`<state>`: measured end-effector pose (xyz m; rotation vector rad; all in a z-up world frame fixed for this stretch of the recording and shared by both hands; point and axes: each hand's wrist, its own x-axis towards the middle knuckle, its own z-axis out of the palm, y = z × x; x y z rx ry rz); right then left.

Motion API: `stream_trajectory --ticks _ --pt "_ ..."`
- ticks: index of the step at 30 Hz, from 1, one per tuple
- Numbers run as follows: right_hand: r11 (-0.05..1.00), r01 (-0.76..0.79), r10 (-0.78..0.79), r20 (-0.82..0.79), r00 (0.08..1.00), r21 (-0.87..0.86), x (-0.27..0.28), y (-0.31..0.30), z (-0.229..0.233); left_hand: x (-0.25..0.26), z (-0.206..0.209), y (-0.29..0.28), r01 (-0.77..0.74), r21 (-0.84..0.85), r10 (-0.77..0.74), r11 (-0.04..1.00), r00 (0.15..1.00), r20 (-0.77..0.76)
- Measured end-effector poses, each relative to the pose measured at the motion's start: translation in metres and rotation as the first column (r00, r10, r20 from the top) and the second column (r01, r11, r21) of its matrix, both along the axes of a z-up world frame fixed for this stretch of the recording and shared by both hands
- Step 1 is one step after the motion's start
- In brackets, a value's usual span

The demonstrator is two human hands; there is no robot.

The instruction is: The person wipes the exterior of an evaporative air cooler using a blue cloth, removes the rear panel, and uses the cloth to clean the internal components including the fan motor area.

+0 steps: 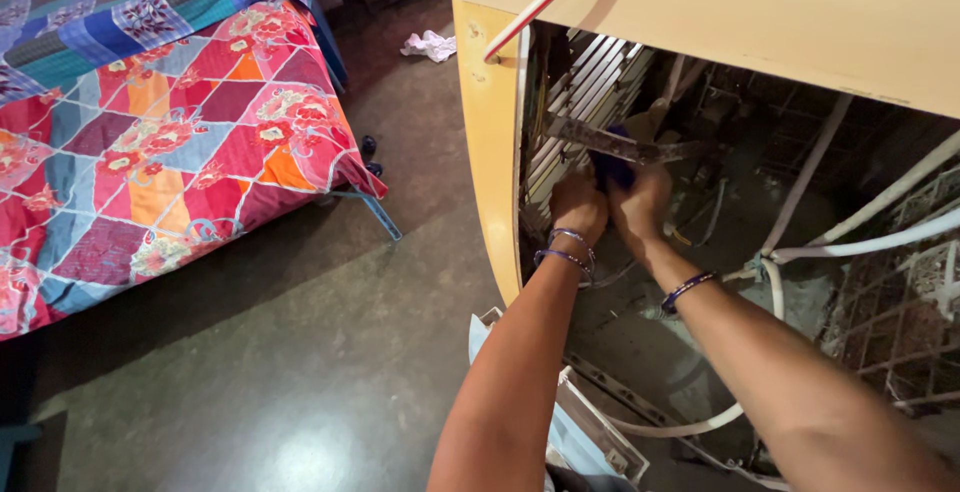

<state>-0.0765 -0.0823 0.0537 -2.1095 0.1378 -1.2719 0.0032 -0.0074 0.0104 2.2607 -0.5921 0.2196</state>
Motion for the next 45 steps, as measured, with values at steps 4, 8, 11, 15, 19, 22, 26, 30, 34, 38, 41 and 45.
stream_trajectory --ticks 4,8,11,15,19,22,26,30,34,38,41,45 --pt "0.99 -0.078 0.073 0.04 0.996 0.114 -0.019 0.005 -0.029 0.008 -0.016 0.001 -0.017 -0.02 0.017 1.0 1.0 0.002" --pt "0.982 0.137 -0.072 -0.412 0.908 0.13 -0.029 -0.015 -0.053 -0.008 0.006 0.008 0.051 0.099 -0.064 0.994 0.989 0.132" --pt "0.971 0.066 0.019 -0.352 0.936 0.229 -0.027 -0.019 -0.052 -0.021 0.04 0.012 -0.111 -0.068 0.092 0.991 0.967 -0.24" --pt "0.751 0.081 0.176 -0.318 0.932 0.655 -0.02 -0.016 -0.047 -0.061 0.053 0.029 -0.122 -0.279 0.12 0.952 0.992 -0.025" --pt "0.301 0.062 0.446 -0.198 0.873 0.952 -0.014 -0.014 -0.032 -0.098 0.064 0.043 -0.077 -0.291 0.064 0.954 0.997 -0.053" --pt "0.125 0.063 0.523 -0.12 0.844 0.99 -0.015 -0.011 -0.018 -0.113 0.06 0.047 0.01 -0.301 -0.05 0.954 0.991 -0.126" --pt "0.188 0.176 0.551 -0.252 0.796 0.966 -0.024 -0.014 0.003 -0.101 0.039 0.04 -0.002 -0.266 0.017 0.964 0.998 0.054" --pt "0.389 0.394 0.522 -0.552 0.651 0.833 -0.031 -0.028 0.008 -0.081 0.027 0.04 -0.056 -0.086 0.035 0.995 0.972 -0.232" --pt "0.679 0.231 0.25 -0.515 0.82 0.697 -0.022 -0.041 -0.007 -0.069 0.033 0.044 -0.143 0.035 0.144 0.989 0.989 -0.027" --pt "0.347 0.135 0.477 -0.299 0.827 0.928 0.0 -0.047 -0.019 -0.092 0.085 0.047 -0.18 -0.144 0.166 0.973 0.981 -0.103" --pt "-0.022 -0.067 0.592 0.067 0.803 0.998 0.016 -0.054 -0.035 -0.102 0.112 0.039 0.022 -0.191 0.001 0.981 0.993 0.116" --pt "-0.319 -0.248 0.628 0.4 0.668 0.915 0.032 -0.062 -0.053 -0.085 0.1 0.023 0.289 0.174 -0.328 0.941 0.907 0.266"
